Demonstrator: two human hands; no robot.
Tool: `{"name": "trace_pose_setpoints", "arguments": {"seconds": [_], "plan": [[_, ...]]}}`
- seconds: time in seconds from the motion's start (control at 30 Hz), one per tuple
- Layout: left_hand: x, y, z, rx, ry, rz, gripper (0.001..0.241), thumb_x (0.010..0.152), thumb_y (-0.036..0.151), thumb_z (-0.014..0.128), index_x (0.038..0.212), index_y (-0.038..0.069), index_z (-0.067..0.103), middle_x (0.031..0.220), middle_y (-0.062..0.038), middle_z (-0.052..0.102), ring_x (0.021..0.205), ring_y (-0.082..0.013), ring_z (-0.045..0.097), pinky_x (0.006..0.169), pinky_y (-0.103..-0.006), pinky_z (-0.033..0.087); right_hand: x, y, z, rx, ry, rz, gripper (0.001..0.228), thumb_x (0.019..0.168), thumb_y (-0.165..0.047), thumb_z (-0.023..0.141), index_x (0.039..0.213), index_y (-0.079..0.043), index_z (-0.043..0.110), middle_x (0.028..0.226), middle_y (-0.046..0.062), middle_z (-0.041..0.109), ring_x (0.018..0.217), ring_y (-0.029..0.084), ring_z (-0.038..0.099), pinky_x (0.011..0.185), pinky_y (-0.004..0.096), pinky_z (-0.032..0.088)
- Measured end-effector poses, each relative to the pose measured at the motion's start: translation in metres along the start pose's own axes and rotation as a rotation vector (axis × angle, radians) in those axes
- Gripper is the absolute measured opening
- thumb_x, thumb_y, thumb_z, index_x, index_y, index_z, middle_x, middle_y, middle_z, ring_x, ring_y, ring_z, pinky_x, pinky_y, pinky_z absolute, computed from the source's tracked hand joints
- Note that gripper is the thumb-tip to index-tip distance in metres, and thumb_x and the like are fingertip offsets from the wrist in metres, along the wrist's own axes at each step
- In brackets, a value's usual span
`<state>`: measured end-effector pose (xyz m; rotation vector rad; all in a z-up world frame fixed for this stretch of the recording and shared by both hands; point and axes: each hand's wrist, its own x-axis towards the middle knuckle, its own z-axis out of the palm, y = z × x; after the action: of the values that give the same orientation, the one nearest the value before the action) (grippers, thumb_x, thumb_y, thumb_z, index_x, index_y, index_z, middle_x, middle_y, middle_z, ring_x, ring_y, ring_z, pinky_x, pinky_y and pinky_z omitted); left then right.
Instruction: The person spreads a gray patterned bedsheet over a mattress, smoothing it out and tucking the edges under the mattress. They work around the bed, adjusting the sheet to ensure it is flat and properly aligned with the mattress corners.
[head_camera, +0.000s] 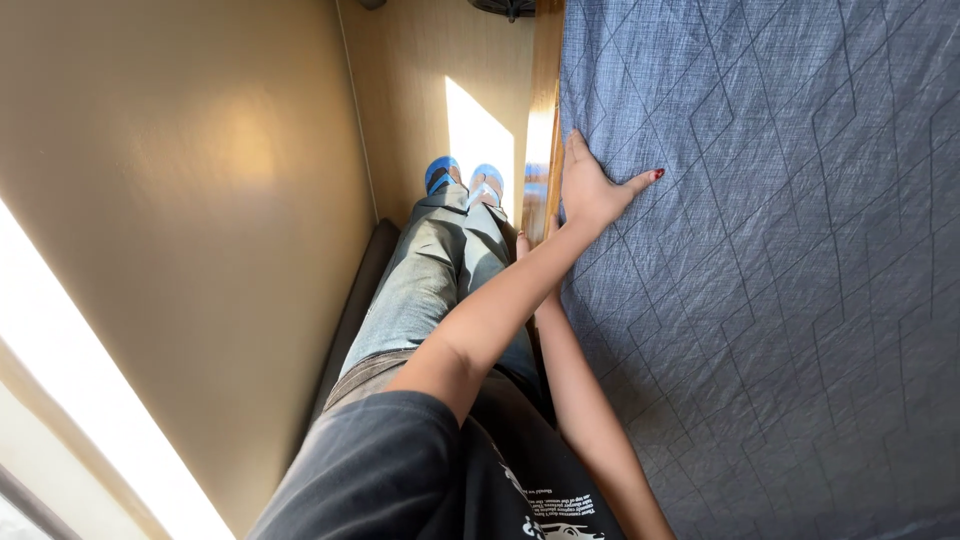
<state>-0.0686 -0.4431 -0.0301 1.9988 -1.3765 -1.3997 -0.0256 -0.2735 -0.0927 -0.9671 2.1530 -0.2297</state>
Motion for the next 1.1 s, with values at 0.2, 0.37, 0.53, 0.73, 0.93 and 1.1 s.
{"name": "trace_pose_setpoints", "arguments": {"seconds": [0.2,0.37,0.53,0.73,0.93,1.1], "plan": [[0.063,0.029,-0.021,-0.092,-0.036,0.033,0.159,0.041,0.069,0.096,0.15,-0.018,0.019,0.155,-0.033,0.036,0.145,-0.0404,0.039,0.118,-0.0385,0.036,0.027,-0.048,-0.06,0.162,-0.193,-0.251,0.05,0.094,-0.034,0.067,0.131,-0.001,0.058,0.129,0.018,0.068,0.123,0.032,0.063,0.103,0.041,0.048],[0.078,0.029,-0.024,-0.129,-0.06,-0.019,0.154,0.044,0.076,0.087,0.15,-0.018,0.027,0.149,-0.033,0.047,0.137,-0.0392,0.053,0.112,-0.0386,0.046,0.025,-0.057,-0.061,0.126,-0.215,-0.275,0.045,0.093,-0.029,0.069,0.127,-0.002,0.06,0.13,0.02,0.065,0.123,0.034,0.06,0.1,0.041,0.047],[0.074,0.029,-0.02,-0.224,0.003,-0.048,0.143,0.054,0.08,0.08,0.15,-0.016,0.035,0.144,-0.033,0.054,0.132,-0.0395,0.059,0.108,-0.0408,0.049,0.021,-0.031,-0.049,0.142,-0.153,-0.383,0.042,0.092,-0.025,0.071,0.125,-0.001,0.06,0.127,0.02,0.065,0.121,0.034,0.06,0.1,0.042,0.047],[0.052,0.035,-0.014,-0.21,0.152,-0.023,0.13,0.065,0.072,0.081,0.151,-0.016,0.037,0.144,-0.034,0.055,0.132,-0.0414,0.06,0.109,-0.0427,0.049,0.014,-0.046,-0.052,0.273,-0.083,-0.46,0.049,0.098,-0.016,0.065,0.14,0.003,0.048,0.141,0.024,0.054,0.133,0.037,0.05,0.114,0.044,0.039],[0.068,0.055,-0.032,-0.267,0.068,-0.069,0.133,0.055,0.066,0.083,0.153,-0.011,0.035,0.139,-0.03,0.059,0.124,-0.0375,0.065,0.104,-0.0398,0.051,0.062,-0.089,-0.062,0.114,0.136,-0.571,0.071,0.094,-0.012,0.066,0.155,0.004,0.034,0.159,0.027,0.037,0.152,0.039,0.031,0.127,0.044,0.024],[0.092,0.043,-0.024,-0.316,0.029,0.046,0.139,0.061,0.067,0.085,0.158,-0.012,0.024,0.154,-0.031,0.047,0.136,-0.0371,0.056,0.111,-0.0382,0.047,0.087,-0.107,-0.062,0.106,0.081,-0.51,0.074,0.09,-0.008,0.065,0.156,0.005,0.033,0.158,0.028,0.04,0.149,0.04,0.036,0.125,0.043,0.027]]}}
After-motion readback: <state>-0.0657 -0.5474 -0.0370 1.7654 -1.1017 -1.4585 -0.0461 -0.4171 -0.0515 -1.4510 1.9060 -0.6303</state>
